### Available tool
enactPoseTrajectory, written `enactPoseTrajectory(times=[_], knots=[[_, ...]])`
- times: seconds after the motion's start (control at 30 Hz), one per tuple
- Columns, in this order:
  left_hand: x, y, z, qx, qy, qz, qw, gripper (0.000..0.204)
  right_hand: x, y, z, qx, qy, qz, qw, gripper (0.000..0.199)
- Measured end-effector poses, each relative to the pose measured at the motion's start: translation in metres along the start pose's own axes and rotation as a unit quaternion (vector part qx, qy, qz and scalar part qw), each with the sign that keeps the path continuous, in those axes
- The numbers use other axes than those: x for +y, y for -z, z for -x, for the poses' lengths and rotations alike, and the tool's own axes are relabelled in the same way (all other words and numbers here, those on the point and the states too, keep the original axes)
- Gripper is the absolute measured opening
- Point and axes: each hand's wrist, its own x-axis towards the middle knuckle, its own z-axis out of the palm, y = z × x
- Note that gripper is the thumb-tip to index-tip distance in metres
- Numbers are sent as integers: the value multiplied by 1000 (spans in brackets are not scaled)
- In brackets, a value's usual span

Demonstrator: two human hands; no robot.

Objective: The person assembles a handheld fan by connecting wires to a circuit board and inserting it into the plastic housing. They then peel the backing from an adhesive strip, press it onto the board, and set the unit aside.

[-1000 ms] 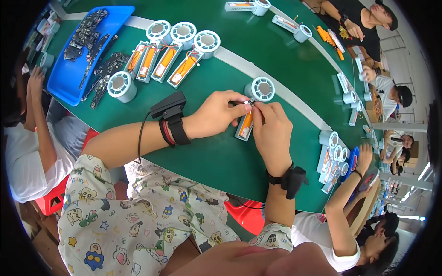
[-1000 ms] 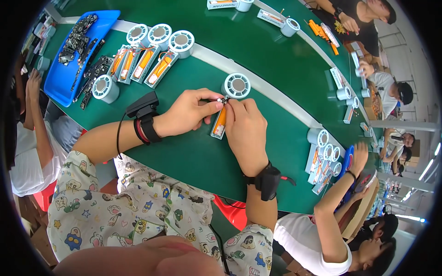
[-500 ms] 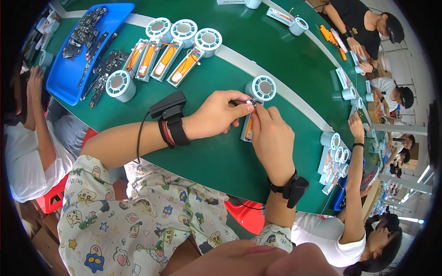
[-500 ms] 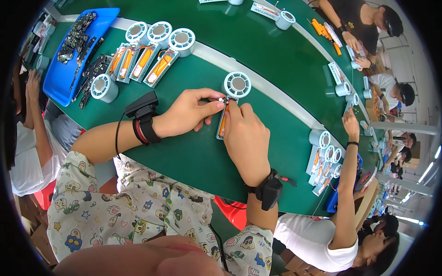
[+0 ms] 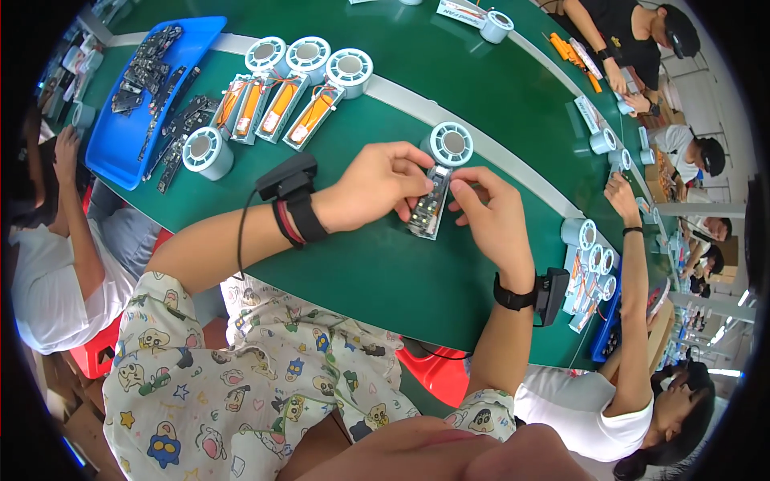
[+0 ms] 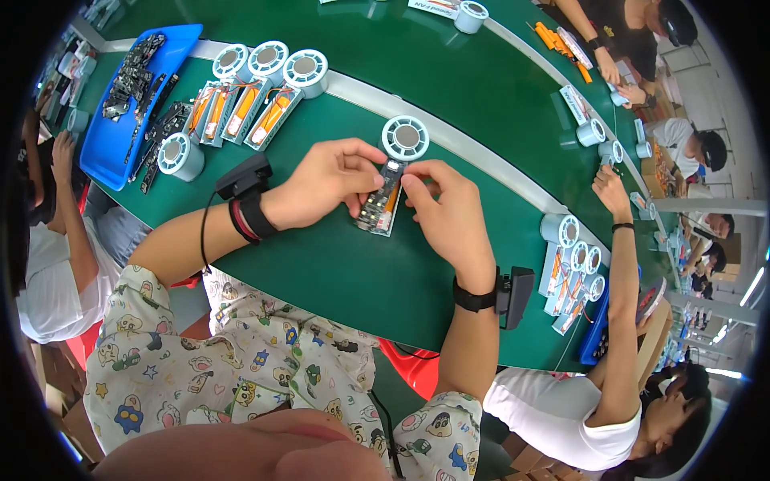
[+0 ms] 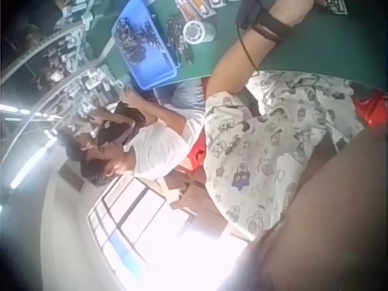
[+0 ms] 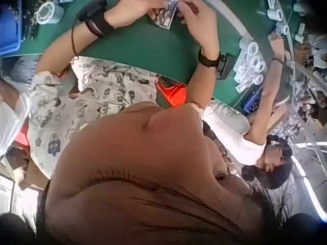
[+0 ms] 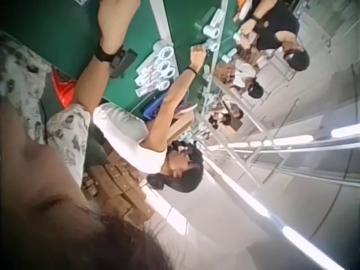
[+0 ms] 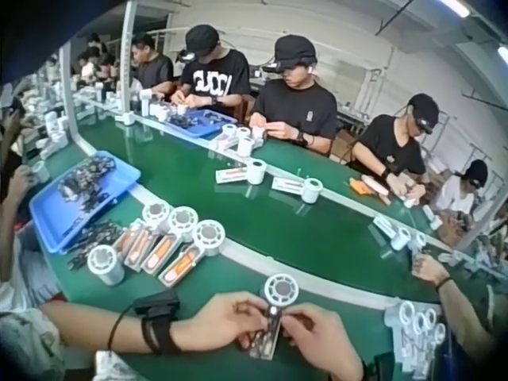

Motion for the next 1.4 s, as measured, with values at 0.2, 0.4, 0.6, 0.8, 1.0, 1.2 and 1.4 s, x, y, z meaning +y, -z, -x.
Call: enactPoseTrajectory(times=[0.2, 0.4, 0.6, 0.8, 1.0, 1.2, 1.4], knots=[[-12, -21, 0, 50, -32, -28, 998, 28, 22, 0, -13, -52, -81, -157, 983, 15], [-16, -21, -4, 45, -37, -29, 998, 27, 19, 0, -12, -46, -119, -182, 975, 17], [-19, -17, -14, 60, -164, -186, 967, 22, -19, -5, 11, -92, -112, 55, 988, 23], [-36, -8, -8, 135, -279, -211, 927, 14, -14, -15, -31, -65, -48, 239, 968, 23], [-45, -22, 3, 15, -422, -292, 858, 11, -52, 10, -168, -97, -44, 285, 953, 29], [-53, -22, -1, -4, -437, -362, 823, 18, -116, -64, -289, -206, 124, 345, 907, 30], [-49, -15, 1, -31, -412, -415, 811, 21, -184, -107, -352, -312, 23, 512, 800, 35]])
